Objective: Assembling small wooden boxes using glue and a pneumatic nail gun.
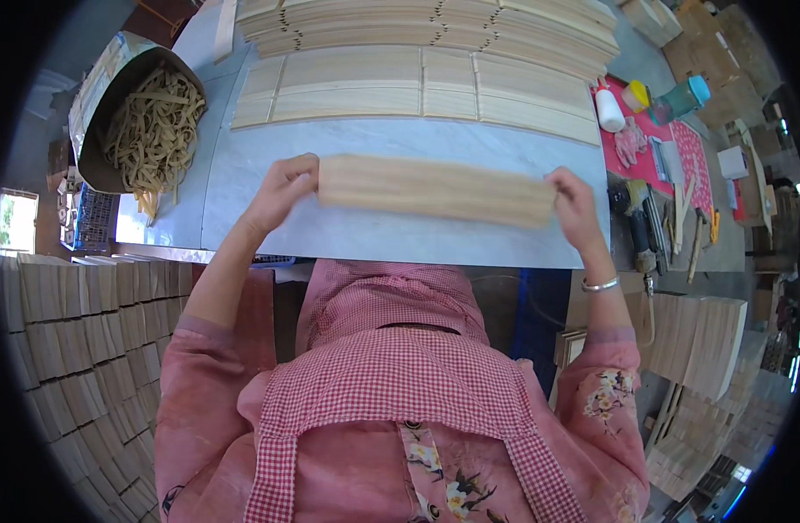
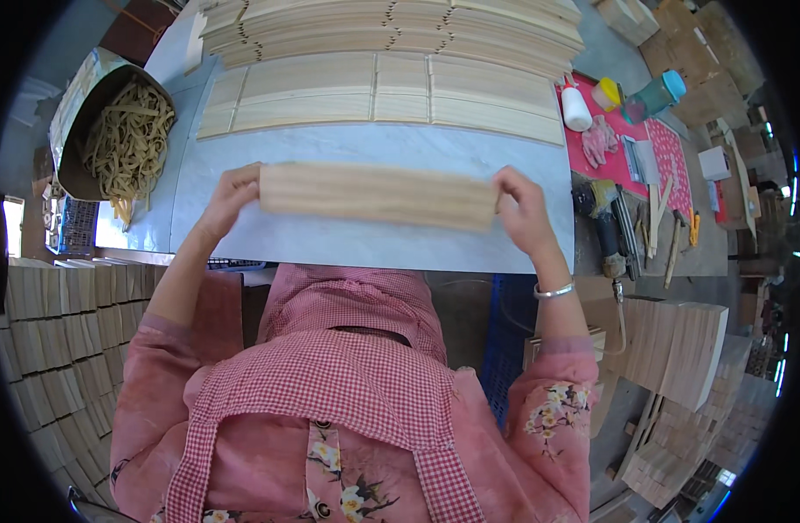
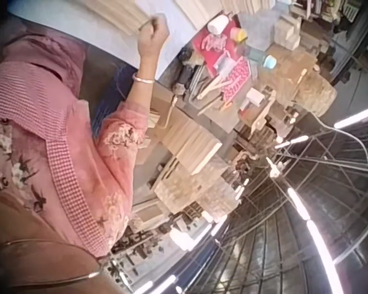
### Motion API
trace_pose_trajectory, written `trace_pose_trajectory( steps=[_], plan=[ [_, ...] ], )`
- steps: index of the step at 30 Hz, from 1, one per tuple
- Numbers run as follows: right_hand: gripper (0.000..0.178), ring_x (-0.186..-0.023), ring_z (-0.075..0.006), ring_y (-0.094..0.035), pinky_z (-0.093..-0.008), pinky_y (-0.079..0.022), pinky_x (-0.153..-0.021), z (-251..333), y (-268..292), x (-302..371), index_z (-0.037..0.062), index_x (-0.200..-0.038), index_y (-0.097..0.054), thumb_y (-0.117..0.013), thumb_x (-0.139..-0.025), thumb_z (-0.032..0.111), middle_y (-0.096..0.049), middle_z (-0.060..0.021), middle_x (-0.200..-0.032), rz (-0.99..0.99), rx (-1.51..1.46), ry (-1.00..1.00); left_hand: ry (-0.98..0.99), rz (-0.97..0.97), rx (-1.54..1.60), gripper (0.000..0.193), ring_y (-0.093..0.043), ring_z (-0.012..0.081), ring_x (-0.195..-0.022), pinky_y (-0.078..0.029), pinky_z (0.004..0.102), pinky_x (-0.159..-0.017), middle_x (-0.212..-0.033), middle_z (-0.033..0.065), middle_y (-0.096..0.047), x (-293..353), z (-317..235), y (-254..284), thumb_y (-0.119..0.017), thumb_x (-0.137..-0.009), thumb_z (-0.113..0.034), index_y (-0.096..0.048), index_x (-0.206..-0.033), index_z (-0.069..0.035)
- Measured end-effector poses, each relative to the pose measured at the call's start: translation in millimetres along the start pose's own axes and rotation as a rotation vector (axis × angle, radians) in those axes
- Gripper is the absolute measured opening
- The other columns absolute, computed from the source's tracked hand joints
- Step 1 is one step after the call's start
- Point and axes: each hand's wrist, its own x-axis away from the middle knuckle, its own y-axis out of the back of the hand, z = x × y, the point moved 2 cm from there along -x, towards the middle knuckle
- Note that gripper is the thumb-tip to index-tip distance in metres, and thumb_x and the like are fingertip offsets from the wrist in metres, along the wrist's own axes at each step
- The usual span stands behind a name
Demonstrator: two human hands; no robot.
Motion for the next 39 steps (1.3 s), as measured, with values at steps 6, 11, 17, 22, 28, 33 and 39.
trace_pose_trajectory(
  steps=[6,11,17,22,28,33,39],
  plan=[
    [0.004,-0.078,-0.0249,-0.057,-0.0369,-0.049,-0.072,-6,-14,-12,0.0021,-0.09,-0.06,-0.06,-0.089,0.006,-0.066,-0.0051,-0.084,-0.181,-0.243,-0.46,0.603,-0.2,1.152,0.022,-0.055,0.0178,-0.091,-0.047,0.0365,-0.096,-0.098,0.0077,-0.063,-3,8,-23,-0.062,-0.096,-0.018,-0.065,-0.112,-0.003],
    [0.017,-0.079,-0.0224,-0.058,-0.0336,-0.05,-0.071,-37,-38,-17,0.0021,-0.103,-0.065,-0.065,-0.092,0.015,-0.07,-0.0068,-0.097,-0.037,0.089,-0.491,0.724,-0.171,0.666,0.032,-0.059,0.0189,-0.101,-0.049,0.0355,-0.095,-0.116,0.0108,-0.063,-2,17,-20,-0.064,-0.097,-0.021,-0.063,-0.123,-0.002],
    [0.067,-0.078,-0.0192,-0.056,-0.0294,-0.05,-0.074,-2,-12,-3,0.0061,-0.136,-0.055,-0.081,-0.075,0.015,-0.065,-0.0091,-0.125,0.028,-0.206,-0.312,0.454,-0.109,0.384,0.085,-0.059,0.0274,-0.119,-0.049,0.038,-0.099,-0.149,0.0148,-0.05,17,3,-12,-0.085,-0.079,-0.02,-0.043,-0.152,-0.005],
    [0.103,-0.079,-0.0189,-0.056,-0.0286,-0.051,-0.075,1,-13,-10,0.0085,-0.151,-0.039,-0.089,-0.061,0.011,-0.056,-0.0102,-0.139,0.183,-0.169,-0.29,0.369,-0.029,0.217,0.107,-0.057,0.0283,-0.12,-0.048,0.0392,-0.101,-0.148,0.0131,-0.051,-6,3,-15,-0.093,-0.062,-0.019,-0.039,-0.153,-0.005],
    [0.108,-0.087,-0.0207,-0.059,-0.0302,-0.052,-0.078,16,-6,-23,0.0077,-0.151,-0.036,-0.089,-0.058,0.01,-0.054,-0.0135,-0.14,0.258,-0.169,-0.417,0.199,-0.178,0.212,0.107,-0.058,0.029,-0.115,-0.048,0.0384,-0.102,-0.138,0.0138,-0.057,-1,15,-15,-0.092,-0.055,-0.012,-0.041,-0.149,-0.002],
    [0.105,-0.103,-0.024,-0.061,-0.0333,-0.05,-0.091,1,-27,-13,0.0082,-0.152,-0.036,-0.089,-0.061,0.015,-0.051,-0.014,-0.146,0.202,-0.121,-0.204,0.322,-0.124,0.19,0.114,-0.055,0.0321,-0.12,-0.045,0.0419,-0.106,-0.136,0.0184,-0.055,7,14,-23,-0.094,-0.055,-0.014,-0.036,-0.153,-0.001],
    [0.093,-0.11,-0.0291,-0.061,-0.0371,-0.05,-0.094,-51,43,-31,0.0062,-0.15,-0.042,-0.087,-0.068,0.015,-0.051,-0.0131,-0.146,0.007,-0.199,-0.297,0.506,-0.139,0.589,0.081,-0.056,0.0297,-0.118,-0.047,0.0394,-0.103,-0.138,0.0186,-0.054,35,-3,-27,-0.073,-0.081,-0.009,-0.038,-0.153,-0.001]
  ],
)
